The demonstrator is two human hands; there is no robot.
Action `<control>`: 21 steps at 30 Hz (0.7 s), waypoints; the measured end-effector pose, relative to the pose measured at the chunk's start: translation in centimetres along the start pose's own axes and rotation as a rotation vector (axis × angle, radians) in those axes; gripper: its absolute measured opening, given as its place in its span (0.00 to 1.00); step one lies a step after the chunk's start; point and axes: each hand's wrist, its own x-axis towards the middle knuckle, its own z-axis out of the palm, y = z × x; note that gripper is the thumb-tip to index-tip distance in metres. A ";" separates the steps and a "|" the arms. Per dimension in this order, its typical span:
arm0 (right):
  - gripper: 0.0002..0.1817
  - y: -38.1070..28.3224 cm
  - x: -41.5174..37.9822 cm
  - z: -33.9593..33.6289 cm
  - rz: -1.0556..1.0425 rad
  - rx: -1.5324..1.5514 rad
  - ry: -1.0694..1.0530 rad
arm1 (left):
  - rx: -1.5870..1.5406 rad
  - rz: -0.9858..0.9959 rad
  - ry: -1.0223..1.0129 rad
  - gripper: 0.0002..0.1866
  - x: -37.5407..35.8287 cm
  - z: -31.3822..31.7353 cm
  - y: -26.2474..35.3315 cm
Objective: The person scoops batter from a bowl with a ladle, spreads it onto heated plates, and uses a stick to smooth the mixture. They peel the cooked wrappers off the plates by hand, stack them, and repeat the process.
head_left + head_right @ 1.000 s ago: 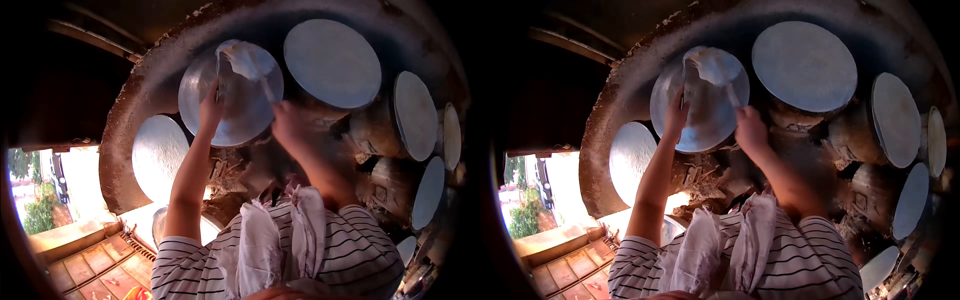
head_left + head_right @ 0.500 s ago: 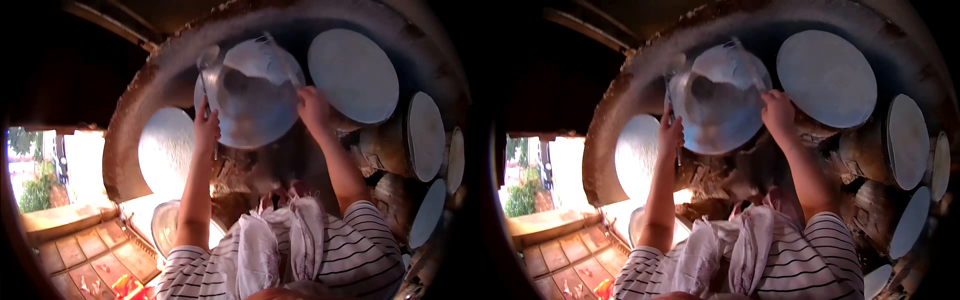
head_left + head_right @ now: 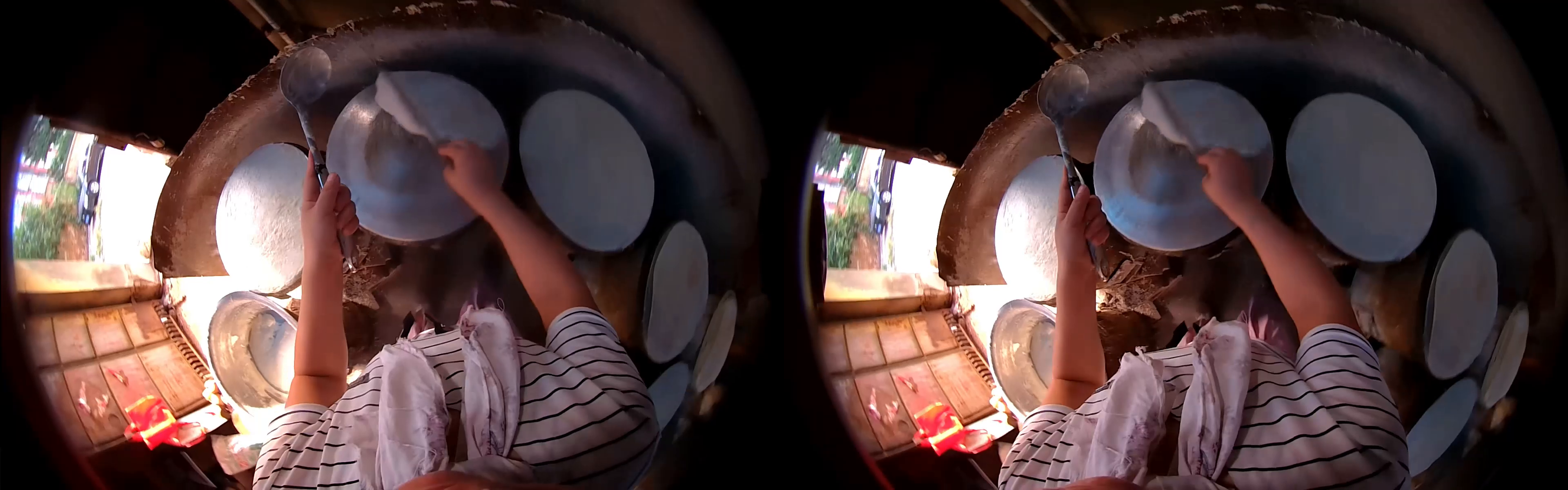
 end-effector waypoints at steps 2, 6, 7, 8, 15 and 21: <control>0.17 -0.4 1.0 -2.0 -0.109 0.049 -0.232 | 0.016 0.068 0.073 0.31 -0.6 1.3 -0.9; 0.20 5.9 0.8 -7.7 0.088 0.377 -0.355 | 0.077 0.076 0.262 0.31 -2.2 4.3 -1.4; 0.19 6.5 2.3 -9.1 -0.003 0.246 -0.238 | 0.036 0.098 0.211 0.32 -2.5 4.5 -1.8; 0.18 7.3 3.5 -8.2 -0.083 0.142 -0.211 | 0.042 0.099 0.273 0.32 -2.9 5.2 -2.3; 0.12 4.0 5.6 -0.7 -0.429 0.113 -0.349 | 0.012 0.138 0.372 0.31 -4.0 8.0 -3.5; 0.14 7.7 6.9 -5.3 -0.527 0.316 -0.514 | 0.032 0.171 0.578 0.29 -4.3 9.6 -2.2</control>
